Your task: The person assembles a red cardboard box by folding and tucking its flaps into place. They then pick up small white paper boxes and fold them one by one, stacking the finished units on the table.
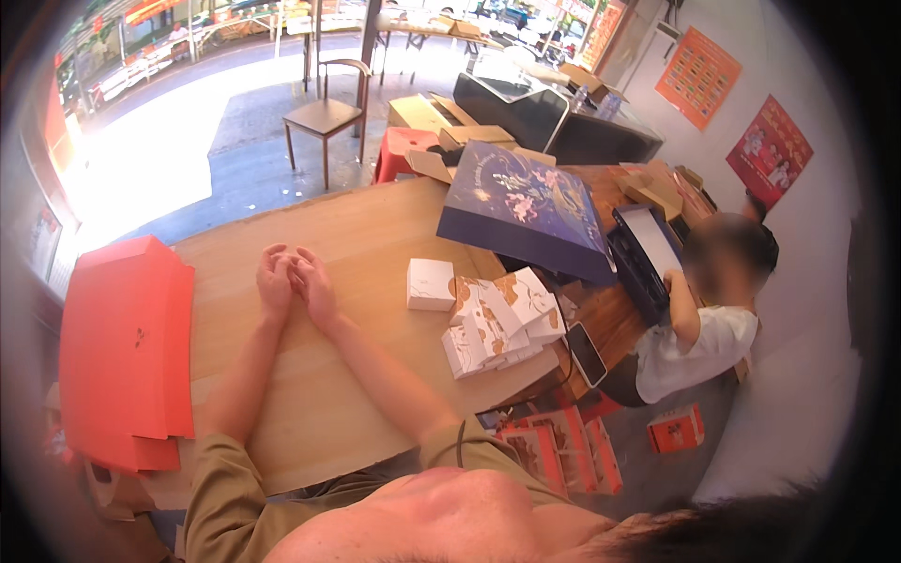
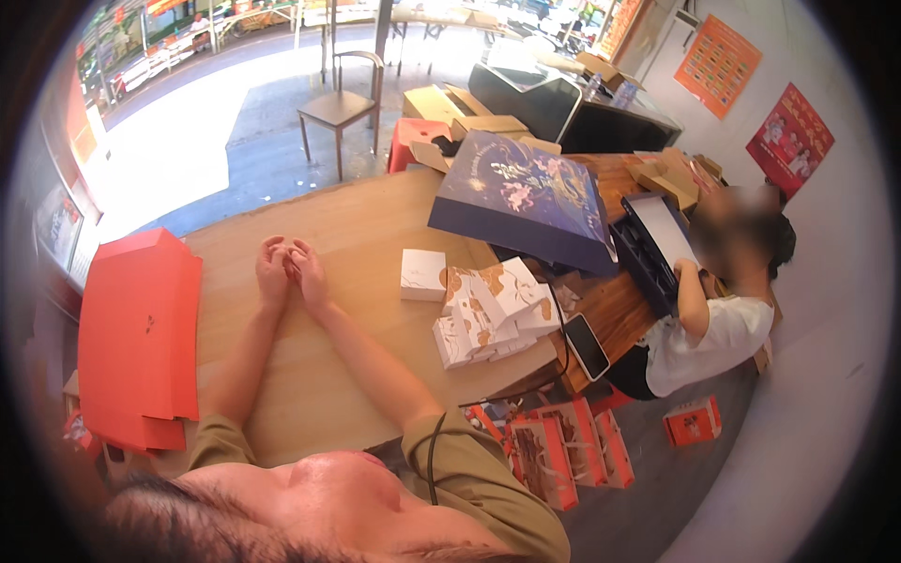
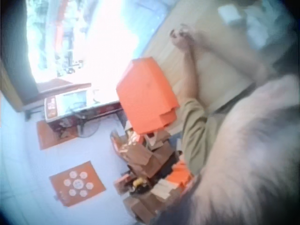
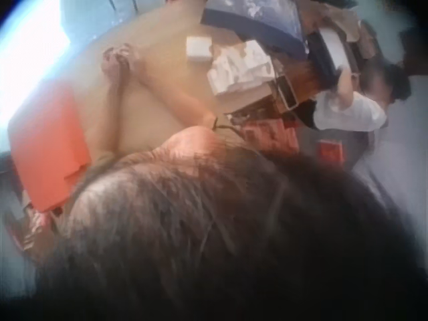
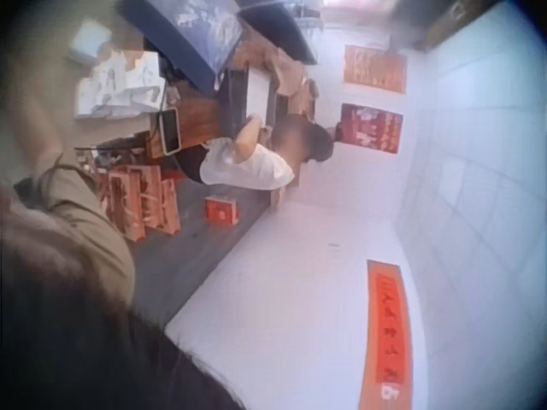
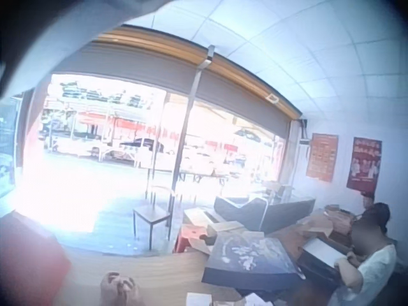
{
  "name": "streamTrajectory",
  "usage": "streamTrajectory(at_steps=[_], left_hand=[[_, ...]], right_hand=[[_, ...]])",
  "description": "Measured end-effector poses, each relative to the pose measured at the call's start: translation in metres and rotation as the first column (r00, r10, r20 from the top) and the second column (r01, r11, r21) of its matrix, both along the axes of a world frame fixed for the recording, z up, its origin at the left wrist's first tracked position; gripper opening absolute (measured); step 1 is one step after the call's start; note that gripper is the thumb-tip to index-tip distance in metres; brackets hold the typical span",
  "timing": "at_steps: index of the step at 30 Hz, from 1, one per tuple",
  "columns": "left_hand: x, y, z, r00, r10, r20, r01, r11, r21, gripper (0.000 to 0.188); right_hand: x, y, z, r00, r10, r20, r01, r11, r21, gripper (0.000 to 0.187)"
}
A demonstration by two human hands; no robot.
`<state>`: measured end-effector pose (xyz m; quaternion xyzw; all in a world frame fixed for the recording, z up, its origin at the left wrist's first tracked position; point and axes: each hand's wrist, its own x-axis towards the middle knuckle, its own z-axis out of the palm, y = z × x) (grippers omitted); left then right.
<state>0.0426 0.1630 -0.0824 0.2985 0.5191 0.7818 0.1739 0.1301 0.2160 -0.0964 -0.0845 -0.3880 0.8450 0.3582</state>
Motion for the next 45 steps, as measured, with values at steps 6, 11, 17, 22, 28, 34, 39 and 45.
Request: streamTrajectory(at_steps=[6,11,17,22,28,34,39,45], left_hand=[[0.008,-0.012,0.01,0.997,-0.027,0.078,0.037,0.991,-0.126,0.029],[0.016,-0.011,0.013,0.997,-0.053,-0.061,0.041,0.982,-0.184,0.029],[0.019,-0.013,0.009,0.975,-0.111,-0.192,0.061,0.966,-0.249,0.03],[0.016,-0.018,0.01,0.983,-0.094,-0.159,0.051,0.966,-0.253,0.028],[0.013,-0.003,-0.005,0.976,-0.124,-0.177,0.081,0.97,-0.231,0.027],[0.014,-0.009,0.002,0.971,-0.133,-0.198,0.077,0.96,-0.269,0.025],[0.017,-0.01,0.005,0.967,-0.14,-0.214,0.076,0.956,-0.283,0.025],[0.014,-0.009,0.0,0.963,-0.142,-0.228,0.071,0.954,-0.291,0.022]], right_hand=[[0.037,0.0,0.098,0.864,-0.504,-0.018,0.492,0.834,0.249,0.078],[0.153,-0.016,0.244,0.416,-0.447,-0.792,0.888,0.389,0.246,0.091],[0.206,-0.011,0.24,0.504,-0.523,-0.687,0.804,-0.006,0.594,0.062],[0.182,0.033,0.219,0.225,-0.935,0.275,-0.217,0.227,0.949,0.074],[0.176,0.089,0.156,-0.105,-0.685,0.721,-0.601,0.622,0.503,0.112],[0.148,0.09,0.137,-0.019,-0.657,0.754,-0.588,0.617,0.522,0.103],[0.14,0.088,0.121,0.414,-0.61,0.675,-0.619,0.355,0.701,0.106],[0.143,0.067,0.146,0.19,-0.65,0.736,-0.764,0.373,0.527,0.116]])
